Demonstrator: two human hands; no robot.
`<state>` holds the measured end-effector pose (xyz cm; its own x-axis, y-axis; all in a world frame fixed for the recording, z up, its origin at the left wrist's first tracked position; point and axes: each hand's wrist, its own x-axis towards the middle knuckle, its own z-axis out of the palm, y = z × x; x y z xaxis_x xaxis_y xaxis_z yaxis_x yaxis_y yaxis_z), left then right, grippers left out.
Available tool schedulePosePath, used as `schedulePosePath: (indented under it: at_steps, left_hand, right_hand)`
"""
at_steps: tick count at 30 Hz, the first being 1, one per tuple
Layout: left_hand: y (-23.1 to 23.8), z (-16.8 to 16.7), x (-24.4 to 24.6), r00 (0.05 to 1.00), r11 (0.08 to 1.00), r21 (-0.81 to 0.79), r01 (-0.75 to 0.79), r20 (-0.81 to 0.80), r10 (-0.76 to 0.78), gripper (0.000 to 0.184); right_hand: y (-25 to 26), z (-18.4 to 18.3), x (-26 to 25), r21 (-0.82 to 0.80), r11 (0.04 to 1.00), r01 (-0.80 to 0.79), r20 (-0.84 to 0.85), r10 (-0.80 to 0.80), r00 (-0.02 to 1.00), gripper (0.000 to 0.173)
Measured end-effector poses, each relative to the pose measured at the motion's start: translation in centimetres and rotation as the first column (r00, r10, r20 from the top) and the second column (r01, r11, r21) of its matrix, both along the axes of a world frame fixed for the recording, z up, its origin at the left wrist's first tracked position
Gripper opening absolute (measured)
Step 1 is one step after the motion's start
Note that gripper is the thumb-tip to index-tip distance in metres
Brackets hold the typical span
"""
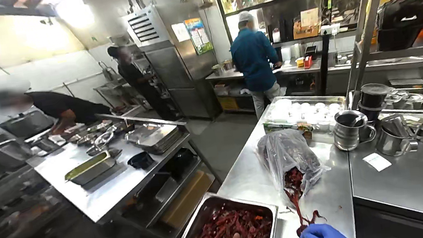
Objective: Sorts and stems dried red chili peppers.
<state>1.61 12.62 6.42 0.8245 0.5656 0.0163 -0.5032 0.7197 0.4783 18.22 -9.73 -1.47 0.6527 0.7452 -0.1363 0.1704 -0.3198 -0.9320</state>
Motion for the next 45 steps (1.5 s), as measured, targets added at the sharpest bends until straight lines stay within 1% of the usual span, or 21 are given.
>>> schedulePosePath:
  at_steps: [3,6,10,12,15,18,22,26,30,33,35,36,37,39,40,41,43,45]
  left_hand:
    - [-0.2,0.8,-0.3,0.997,0.999,0.022,-0.028,-0.075,0.029,0.061]
    - [-0.4,1.2,-0.9,0.992,0.998,0.043,-0.054,-0.114,0.059,0.061]
    - [-2.0,1.3,-1.0,0.977,0.997,0.043,-0.068,-0.201,0.075,0.058]
    - [-3.0,1.0,-1.0,0.965,0.995,0.083,-0.062,-0.249,0.081,0.056]
    - [-4.4,0.1,-0.7,0.952,0.989,0.148,-0.026,-0.299,0.070,0.052]
    - [-5.3,-1.0,-0.2,0.946,0.986,0.165,0.019,-0.322,0.035,0.050]
    - [-6.9,-1.4,0.0,0.923,0.961,0.261,0.090,-0.385,0.019,0.048]
    - [-9.3,-1.1,-0.7,0.869,0.948,0.291,0.130,-0.494,0.032,0.045]
    - [-10.8,-3.2,0.6,0.804,0.924,0.348,0.161,-0.589,0.082,0.042]
    - [-11.9,-6.0,3.2,0.729,0.851,0.471,0.233,-0.663,0.167,0.033]
    - [-12.5,-7.1,5.1,0.673,0.777,0.572,0.261,-0.686,0.279,0.026]
    - [-12.7,-7.5,6.1,0.628,0.717,0.639,0.279,-0.686,0.367,0.025]
    - [-12.8,-7.6,7.1,0.576,0.630,0.715,0.302,-0.664,0.477,0.025]
    - [-12.5,-7.7,8.9,0.495,0.408,0.824,0.393,-0.564,0.661,0.031]
    - [-12.1,-7.9,9.8,0.474,0.335,0.831,0.444,-0.535,0.700,0.036]
    - [-11.6,-8.0,10.7,0.461,0.296,0.814,0.499,-0.539,0.705,0.041]
    - [-10.6,-8.6,12.5,0.420,0.264,0.742,0.616,-0.593,0.687,0.049]
    - [-9.9,-9.2,13.9,0.357,0.247,0.654,0.715,-0.646,0.675,0.046]
  right_hand:
    - [-0.3,0.8,0.1,0.007,1.000,0.030,-0.005,-0.030,1.000,0.035]
    - [-0.9,1.6,0.4,0.014,0.999,0.036,-0.026,-0.036,0.999,0.035]
    - [-2.6,1.0,0.8,0.016,0.998,0.064,-0.035,-0.063,0.997,0.034]
    - [-3.1,0.6,0.9,0.040,0.996,0.075,-0.037,-0.074,0.997,0.035]
    - [-3.5,0.0,1.0,0.052,0.996,0.073,-0.051,-0.071,0.996,0.034]
    - [-3.2,-0.2,1.0,0.076,0.996,0.054,-0.051,-0.051,0.997,0.034]
    - [-3.3,1.5,1.7,0.121,0.992,0.043,-0.042,-0.039,0.998,0.034]
    - [-4.6,2.7,3.0,0.093,0.992,0.080,-0.012,-0.080,0.997,0.032]
    - [-6.2,3.3,4.4,0.131,0.983,0.130,-0.024,-0.128,0.991,0.031]
    - [-7.9,2.9,5.4,0.117,0.983,0.145,-0.018,-0.144,0.989,0.032]
    - [-8.9,2.6,5.8,0.095,0.983,0.159,-0.029,-0.157,0.987,0.030]
    - [-9.2,2.5,6.0,0.082,0.983,0.163,-0.037,-0.161,0.986,0.029]
    - [-9.4,2.3,6.2,0.075,0.984,0.163,-0.045,-0.160,0.986,0.028]
    - [-9.3,1.9,6.5,0.073,0.986,0.151,-0.070,-0.146,0.987,0.028]
    - [-9.1,1.7,6.6,0.063,0.988,0.142,-0.087,-0.136,0.987,0.028]
    - [-8.8,1.6,6.6,0.051,0.990,0.130,-0.103,-0.124,0.987,0.028]
    - [-8.2,1.6,6.7,0.029,0.994,0.102,-0.120,-0.098,0.988,0.029]
    - [-7.7,2.0,7.0,0.012,0.997,0.080,-0.114,-0.078,0.990,0.029]
